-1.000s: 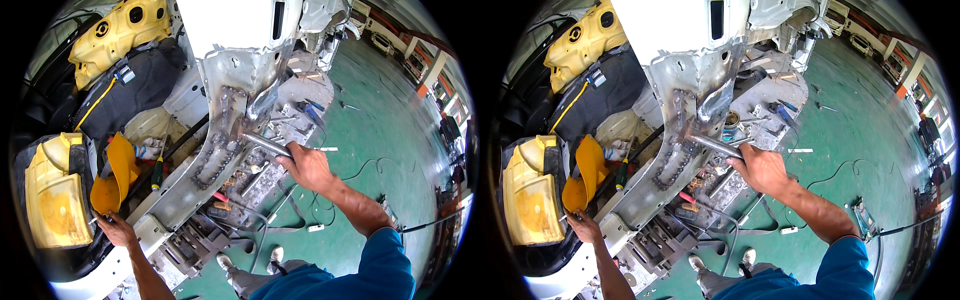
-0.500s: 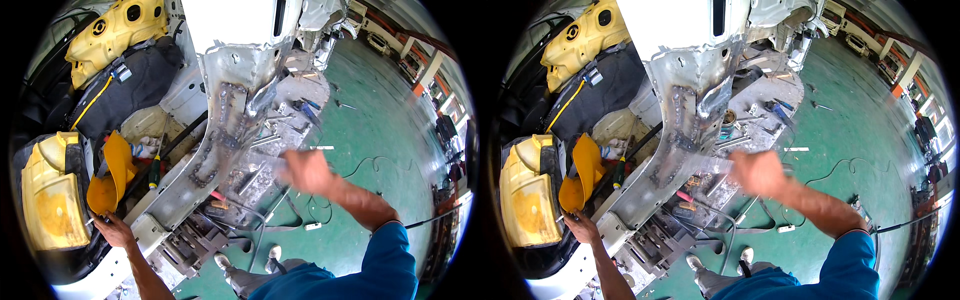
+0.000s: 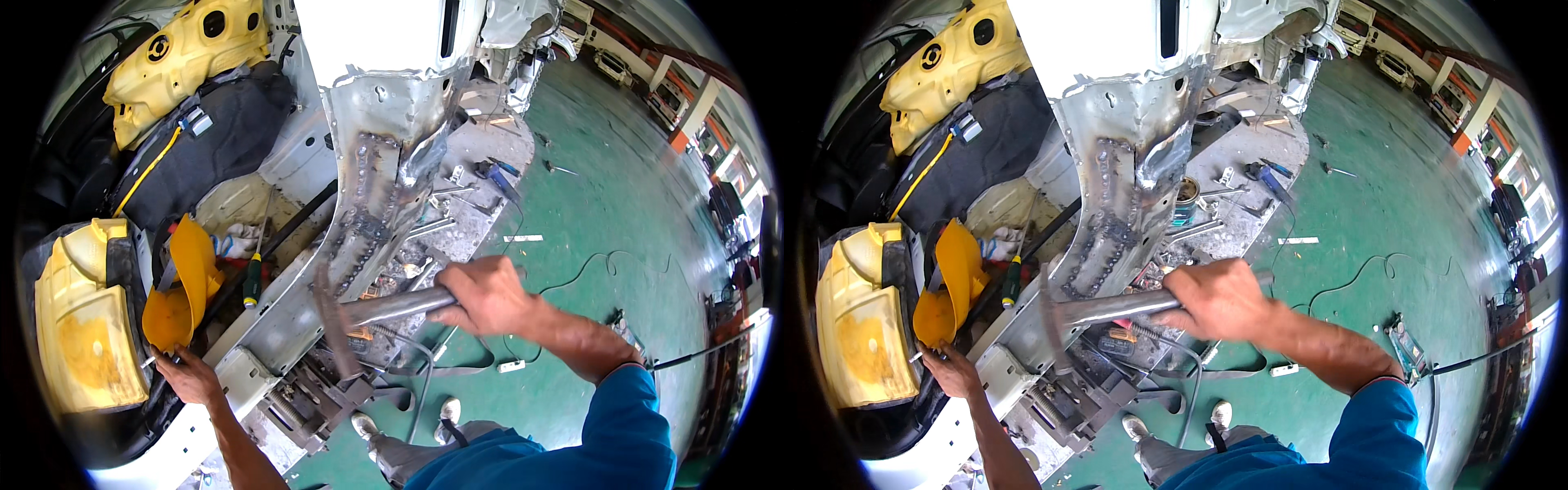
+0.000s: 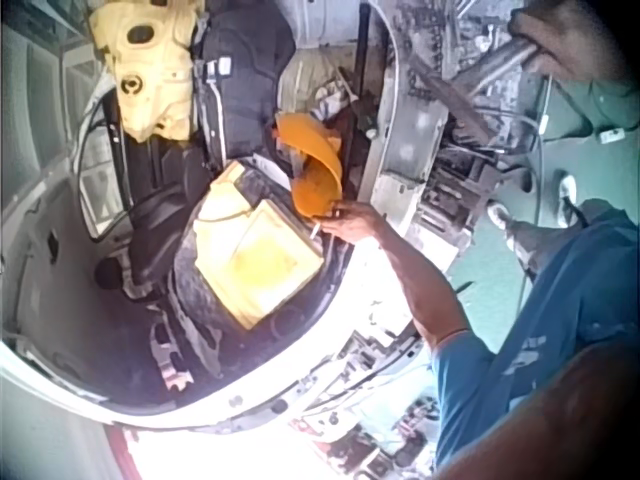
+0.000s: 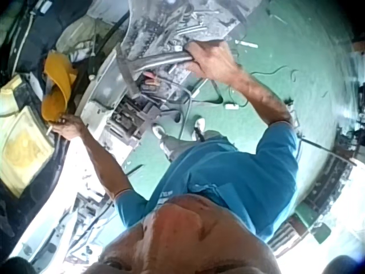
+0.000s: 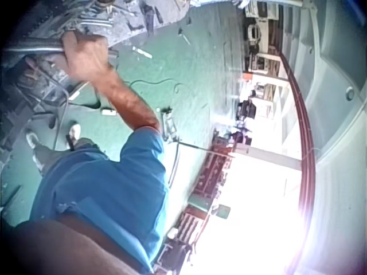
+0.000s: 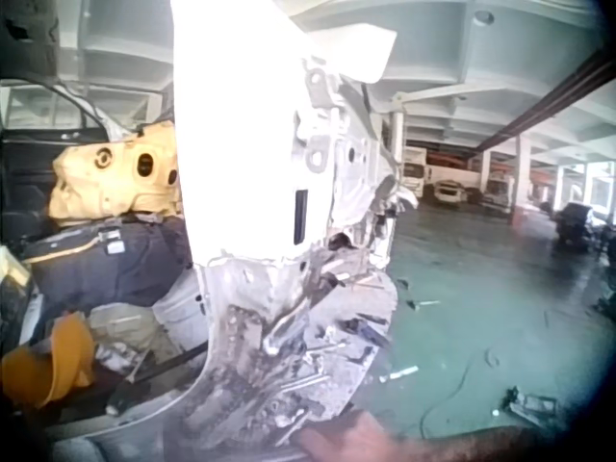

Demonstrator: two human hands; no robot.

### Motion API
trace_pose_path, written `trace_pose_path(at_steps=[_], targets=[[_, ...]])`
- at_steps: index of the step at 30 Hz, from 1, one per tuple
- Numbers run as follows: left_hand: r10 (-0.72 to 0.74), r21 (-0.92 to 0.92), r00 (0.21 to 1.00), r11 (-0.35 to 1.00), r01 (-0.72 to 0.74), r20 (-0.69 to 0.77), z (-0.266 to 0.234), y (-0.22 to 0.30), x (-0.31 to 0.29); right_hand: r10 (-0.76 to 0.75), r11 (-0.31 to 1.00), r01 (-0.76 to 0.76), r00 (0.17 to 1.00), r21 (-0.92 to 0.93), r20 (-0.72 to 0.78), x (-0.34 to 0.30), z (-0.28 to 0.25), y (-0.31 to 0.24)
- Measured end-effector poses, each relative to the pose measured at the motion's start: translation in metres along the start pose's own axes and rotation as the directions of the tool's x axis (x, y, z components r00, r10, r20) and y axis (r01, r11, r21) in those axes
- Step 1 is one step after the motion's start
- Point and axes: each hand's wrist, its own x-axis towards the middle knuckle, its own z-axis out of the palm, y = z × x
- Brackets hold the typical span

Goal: The person welds a car frame in a workshop. They use a welding torch to join metal parts, frequently adjusting a yellow welding mask for eye protection. The person also uses a hammer to tap the welded area and adjusts the welding machine settings.

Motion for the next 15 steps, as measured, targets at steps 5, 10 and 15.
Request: trace_pose_path(at_steps=[5,10,15], targets=[[-0.038,-0.014,0.997,0.999,0.039,0.061,-0.006,0.005,0.001,0.455,0.89,-0.455,0.889,-0.006,0.052,-0.013,0.031,0.023],[-0.086,0.0,0.993,0.996,0.086,0.086,-0.007,0.01,-0.002,0.355,0.935,-0.355,0.935,0.022,0.025,-0.005,0.02,0.009],[-0.086,0.008,0.992,0.996,0.085,0.09,-0.01,0.015,-0.002,0.44,0.898,-0.439,0.898,-0.038,0.008,-0.004,0.021,0.018]])
